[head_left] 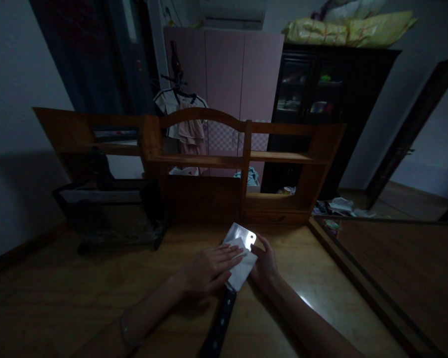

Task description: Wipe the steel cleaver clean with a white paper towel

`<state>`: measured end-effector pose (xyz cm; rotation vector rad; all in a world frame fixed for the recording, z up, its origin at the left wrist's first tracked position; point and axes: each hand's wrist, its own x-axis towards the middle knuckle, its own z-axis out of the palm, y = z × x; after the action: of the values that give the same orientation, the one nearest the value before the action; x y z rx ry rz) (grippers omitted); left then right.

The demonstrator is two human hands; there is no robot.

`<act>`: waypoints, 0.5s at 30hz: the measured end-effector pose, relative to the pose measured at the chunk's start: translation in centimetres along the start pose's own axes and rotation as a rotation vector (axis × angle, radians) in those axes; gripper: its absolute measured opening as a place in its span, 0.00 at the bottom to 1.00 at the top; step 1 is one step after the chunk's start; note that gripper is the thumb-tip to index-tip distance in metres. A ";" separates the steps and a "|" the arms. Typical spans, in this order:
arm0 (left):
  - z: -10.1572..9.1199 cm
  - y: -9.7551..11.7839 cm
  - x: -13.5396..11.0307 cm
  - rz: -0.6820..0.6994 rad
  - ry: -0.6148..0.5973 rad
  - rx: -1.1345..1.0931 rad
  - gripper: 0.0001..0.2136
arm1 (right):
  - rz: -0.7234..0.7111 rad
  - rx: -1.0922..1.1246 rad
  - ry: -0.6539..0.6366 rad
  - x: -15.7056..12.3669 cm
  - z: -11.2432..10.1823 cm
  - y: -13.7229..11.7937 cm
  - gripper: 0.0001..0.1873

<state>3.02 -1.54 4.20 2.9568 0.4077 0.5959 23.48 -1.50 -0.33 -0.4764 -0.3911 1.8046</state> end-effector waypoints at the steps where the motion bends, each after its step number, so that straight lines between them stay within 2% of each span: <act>1: 0.0 -0.5 -0.2 -0.015 0.027 0.005 0.23 | 0.005 0.025 -0.005 0.0 0.2 0.0 0.17; 4: 0.0 -2.0 -1.2 -0.077 0.090 0.027 0.21 | -0.001 0.081 -0.015 0.1 0.8 0.1 0.15; 8: 0.4 -2.8 -2.1 -0.067 0.135 0.074 0.21 | -0.037 0.074 0.042 0.7 1.1 0.4 0.12; 12: 0.8 -1.3 -1.3 -0.017 0.062 0.047 0.21 | 0.007 -0.049 0.094 1.3 0.2 0.9 0.20; 15: 0.9 0.6 -0.2 -0.022 0.004 0.001 0.22 | 0.027 -0.120 0.052 1.3 -1.0 1.0 0.22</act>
<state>3.33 -2.25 3.44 2.9484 0.4399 0.5999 22.84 -0.50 -1.83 -0.6136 -0.4609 1.7974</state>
